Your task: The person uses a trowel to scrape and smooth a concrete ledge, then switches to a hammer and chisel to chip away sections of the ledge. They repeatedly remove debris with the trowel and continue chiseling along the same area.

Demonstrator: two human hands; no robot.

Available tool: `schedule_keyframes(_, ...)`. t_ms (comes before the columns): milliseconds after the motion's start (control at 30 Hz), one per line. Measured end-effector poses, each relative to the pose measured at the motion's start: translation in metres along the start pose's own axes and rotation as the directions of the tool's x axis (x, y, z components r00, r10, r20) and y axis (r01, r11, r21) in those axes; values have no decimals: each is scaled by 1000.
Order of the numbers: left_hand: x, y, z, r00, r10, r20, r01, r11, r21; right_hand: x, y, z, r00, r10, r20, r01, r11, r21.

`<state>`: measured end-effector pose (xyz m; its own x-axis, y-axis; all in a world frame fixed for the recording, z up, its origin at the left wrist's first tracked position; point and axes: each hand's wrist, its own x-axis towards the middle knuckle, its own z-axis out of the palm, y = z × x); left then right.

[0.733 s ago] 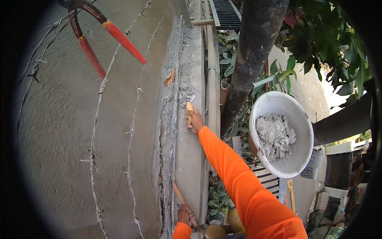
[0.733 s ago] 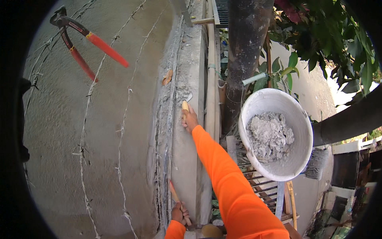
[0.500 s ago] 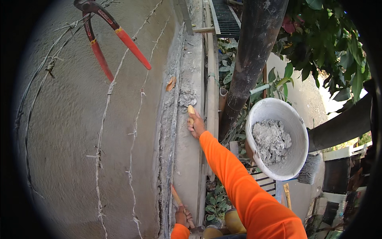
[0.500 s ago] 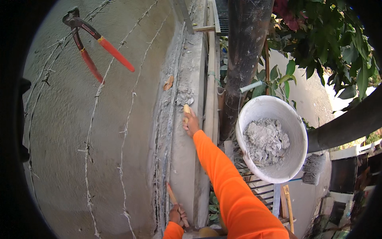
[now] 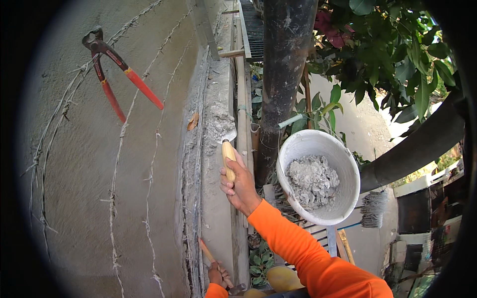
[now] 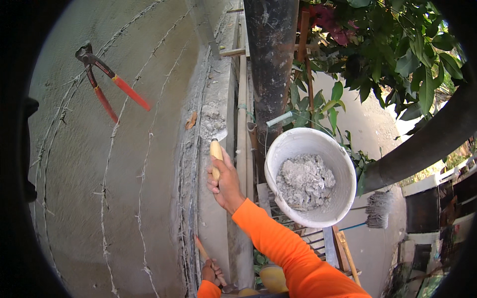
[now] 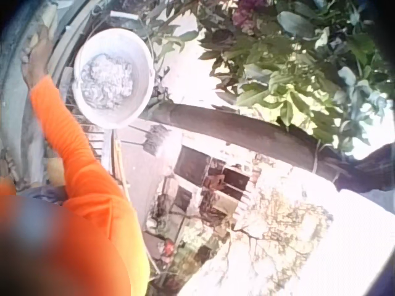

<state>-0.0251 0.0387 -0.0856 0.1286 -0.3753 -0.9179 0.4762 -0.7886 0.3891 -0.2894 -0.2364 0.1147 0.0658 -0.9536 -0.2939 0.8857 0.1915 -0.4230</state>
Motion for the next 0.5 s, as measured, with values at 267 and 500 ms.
schedule_keyframes(267, 13, 0, 6, 998, 31, -60, -30, 999, 15, -185, -95, 11, 1000, -26, 8, 24, 981, 192)
schedule_keyframes(500, 17, 2, 13, 994, 72, -83, -75, 997, -36, -224, -84, -32, 996, 43, 81, -59, 976, 209)
